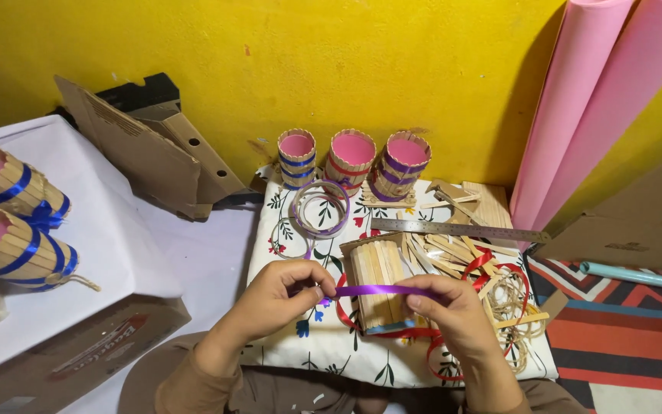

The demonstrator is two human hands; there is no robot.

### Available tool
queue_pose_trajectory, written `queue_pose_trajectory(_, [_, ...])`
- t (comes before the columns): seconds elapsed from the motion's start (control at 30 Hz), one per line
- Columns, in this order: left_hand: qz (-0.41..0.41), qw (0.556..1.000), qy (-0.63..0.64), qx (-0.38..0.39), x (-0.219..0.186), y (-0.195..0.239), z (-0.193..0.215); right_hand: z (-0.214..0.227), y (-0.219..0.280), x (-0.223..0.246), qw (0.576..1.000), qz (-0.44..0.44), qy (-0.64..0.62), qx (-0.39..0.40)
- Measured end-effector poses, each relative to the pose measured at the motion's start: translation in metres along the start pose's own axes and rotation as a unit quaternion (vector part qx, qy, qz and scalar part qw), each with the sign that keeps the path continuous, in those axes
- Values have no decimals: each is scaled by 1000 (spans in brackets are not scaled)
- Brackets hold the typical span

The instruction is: Assembling and decorating small cylindrical containers made of popsicle sticks using tape, scissors, and cardboard pieces.

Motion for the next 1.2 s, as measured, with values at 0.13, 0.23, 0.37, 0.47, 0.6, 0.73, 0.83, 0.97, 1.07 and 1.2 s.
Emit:
queue_pose_trajectory(0.13, [43,999,16,-17,11,-3,-1,2,-3,7,995,-5,-71,70])
queue_pose_trajectory(0.23, [56,997,57,-5,10,-3,-4,-7,-5,17,998,11,-46,35])
queue_pose_trajectory(0.37, [55,997,42,35,1,-3,-15,-22,15,61,899,117,355,-229])
queue_pose_trajectory(0.47, [41,997,71,17,2,-2,-18,-23,31,84,781,233,507,-279])
queue_pose_trajectory(0.6, [40,994,93,-46,11,4,-11,36,55,81,773,211,488,-346])
queue_pose_trajectory(0.73, [56,993,74,-71,20,4,-10,84,63,45,842,36,441,-310])
queue_pose_trajectory(0.83, [83,990,54,-103,18,-2,-13,74,49,11,795,-143,563,-177])
queue_pose_trajectory(0.97, [46,995,39,-78,0,-19,-26,69,33,-22,639,-212,729,-125])
queue_pose_trajectory(1.07, [23,998,46,-47,-8,-37,-35,68,19,-20,613,-262,737,-113])
queue_pose_trajectory(1.2, [-5,999,41,-15,-16,-68,-43,74,16,3,680,-345,639,-103])
Point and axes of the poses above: each hand's wrist, its own y-axis away from the middle knuckle, its own z-axis out of the back of the hand, x = y × z, the point moved 5 cm from there along -y, towards the middle knuckle, and after that the axes turned 11 degrees about x, right-handed, at the moved point
